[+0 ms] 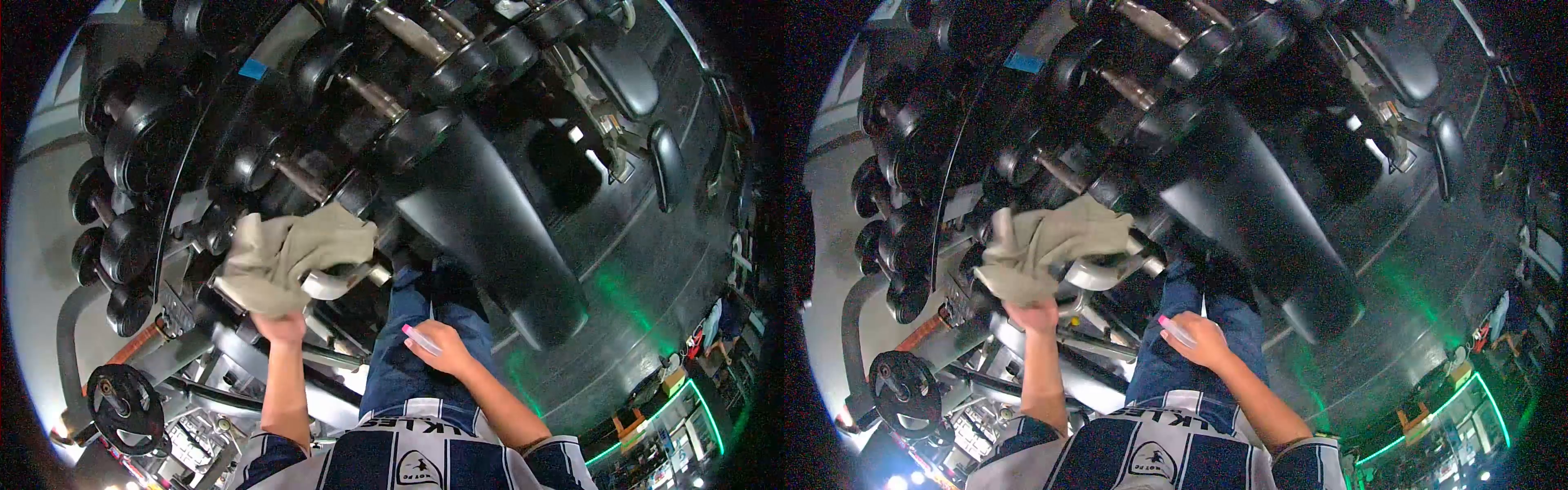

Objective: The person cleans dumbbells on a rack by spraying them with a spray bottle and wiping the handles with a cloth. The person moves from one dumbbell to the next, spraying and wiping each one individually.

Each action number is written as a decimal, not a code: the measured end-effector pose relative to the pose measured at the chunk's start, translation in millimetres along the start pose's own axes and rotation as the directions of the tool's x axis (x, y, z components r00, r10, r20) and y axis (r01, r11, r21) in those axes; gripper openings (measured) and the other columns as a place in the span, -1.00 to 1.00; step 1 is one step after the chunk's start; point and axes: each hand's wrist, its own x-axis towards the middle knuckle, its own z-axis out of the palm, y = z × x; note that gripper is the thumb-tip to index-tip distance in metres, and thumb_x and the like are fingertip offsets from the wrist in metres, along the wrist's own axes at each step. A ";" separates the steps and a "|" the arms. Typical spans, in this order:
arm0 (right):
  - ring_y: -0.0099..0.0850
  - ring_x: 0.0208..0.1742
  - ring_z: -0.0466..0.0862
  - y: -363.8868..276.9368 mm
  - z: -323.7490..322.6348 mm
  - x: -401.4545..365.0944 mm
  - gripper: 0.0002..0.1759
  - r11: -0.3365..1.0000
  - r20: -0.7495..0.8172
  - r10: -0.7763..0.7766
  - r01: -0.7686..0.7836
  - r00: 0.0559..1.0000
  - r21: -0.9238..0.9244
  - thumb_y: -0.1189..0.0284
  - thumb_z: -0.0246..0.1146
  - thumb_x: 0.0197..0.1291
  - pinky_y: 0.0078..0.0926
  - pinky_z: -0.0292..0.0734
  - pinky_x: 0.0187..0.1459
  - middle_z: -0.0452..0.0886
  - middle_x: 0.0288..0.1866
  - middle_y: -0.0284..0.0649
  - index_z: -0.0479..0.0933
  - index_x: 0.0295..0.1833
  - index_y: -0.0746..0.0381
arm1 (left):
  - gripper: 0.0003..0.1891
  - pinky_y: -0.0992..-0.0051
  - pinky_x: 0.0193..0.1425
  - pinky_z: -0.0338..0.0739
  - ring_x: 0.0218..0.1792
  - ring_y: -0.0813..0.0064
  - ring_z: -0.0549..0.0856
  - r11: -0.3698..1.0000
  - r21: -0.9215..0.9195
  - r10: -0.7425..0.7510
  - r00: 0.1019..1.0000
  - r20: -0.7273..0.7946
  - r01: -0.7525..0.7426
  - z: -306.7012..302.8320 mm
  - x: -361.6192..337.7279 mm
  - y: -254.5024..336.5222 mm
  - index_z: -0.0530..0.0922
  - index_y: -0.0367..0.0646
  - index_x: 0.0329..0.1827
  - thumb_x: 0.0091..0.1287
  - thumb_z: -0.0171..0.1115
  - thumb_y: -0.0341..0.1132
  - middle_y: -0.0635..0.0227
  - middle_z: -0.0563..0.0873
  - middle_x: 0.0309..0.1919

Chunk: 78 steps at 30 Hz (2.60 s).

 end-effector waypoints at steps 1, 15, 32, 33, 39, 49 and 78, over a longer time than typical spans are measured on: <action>-0.04 -0.12 0.72 0.1 -1.4 -0.4 -0.64 1.000 -0.001 -0.002 0.002 1.000 -0.002 0.08 0.35 0.28 -0.19 0.63 -0.05 0.70 -0.17 -0.09 0.67 -0.15 0.18 | -0.38 0.08 0.47 0.37 0.40 0.18 0.47 0.943 0.333 -0.027 0.998 0.050 0.009 -10.4 2.7 -9.8 0.32 -0.15 0.50 0.46 0.18 -0.07 0.18 0.49 0.40; -0.03 -0.20 0.69 13.1 -16.6 -5.1 -0.74 0.994 -0.089 -0.105 0.101 0.991 -0.042 0.21 0.37 0.28 -0.14 0.60 -0.15 0.67 -0.27 -0.09 0.65 -0.16 0.19 | -0.67 -0.02 0.57 0.15 0.38 0.29 0.45 -0.702 0.302 -0.546 0.760 0.352 -0.645 21.6 120.2 -111.2 0.78 0.06 -0.11 0.01 0.48 -0.23 0.50 0.67 0.13; -0.06 -0.28 0.66 12.7 -33.9 -17.8 -0.77 0.990 -0.211 -0.058 0.083 0.976 0.114 0.28 0.36 0.29 -0.20 0.56 -0.23 0.65 -0.32 -0.09 0.64 -0.20 0.24 | -0.70 0.07 -0.05 0.64 -0.14 0.01 0.78 -0.593 0.432 -0.805 0.511 -0.301 -0.680 -136.6 91.7 -196.6 0.78 -0.15 -0.23 0.27 0.17 -0.15 0.04 0.80 -0.25; -0.08 -0.30 0.65 14.7 -37.1 -20.0 -0.76 0.991 -0.223 -0.029 0.057 0.974 0.122 0.27 0.36 0.29 -0.21 0.55 -0.24 0.64 -0.33 -0.09 0.64 -0.21 0.25 | -0.68 0.06 -0.07 0.64 -0.21 -0.01 0.78 -0.586 0.557 -0.791 0.566 -0.233 -0.589 -148.5 75.4 -190.1 0.78 -0.16 -0.26 0.27 0.17 -0.12 -0.01 0.79 -0.29; -0.13 -0.35 0.64 20.6 -51.3 -22.2 -0.74 0.998 -0.231 -0.037 0.046 0.972 0.035 0.26 0.37 0.29 -0.24 0.53 -0.28 0.61 -0.36 -0.11 0.64 -0.22 0.26 | -0.45 0.10 -0.13 0.58 -0.21 0.05 0.77 -0.363 0.923 -0.686 0.634 -0.357 0.126 -201.5 -19.4 -193.3 0.70 -0.20 -0.12 0.42 0.11 0.19 0.01 0.78 -0.28; -0.07 -0.32 0.66 -6.2 -37.7 -5.5 -0.69 0.999 -0.161 -0.029 0.035 0.987 0.030 0.19 0.36 0.30 -0.21 0.55 -0.26 0.62 -0.34 -0.08 0.64 -0.21 0.26 | -0.44 0.39 0.02 0.51 -0.14 0.43 0.67 0.158 0.701 -0.697 0.581 -0.420 0.696 -114.2 -56.9 -176.4 0.68 -0.33 0.03 0.56 0.03 0.09 0.34 0.76 -0.14; -0.40 -0.28 0.69 -203.8 -114.8 -72.0 -0.58 0.982 -0.132 -0.189 0.185 0.973 -0.041 0.10 0.37 0.30 -0.39 0.55 -0.20 0.74 -0.26 -0.09 0.68 -0.05 0.28 | -0.50 0.16 0.26 0.63 0.12 0.15 0.70 0.980 -0.195 -0.022 0.995 0.095 0.041 227.6 -115.2 145.1 0.50 -0.21 0.34 0.54 0.06 -0.02 0.07 0.65 0.20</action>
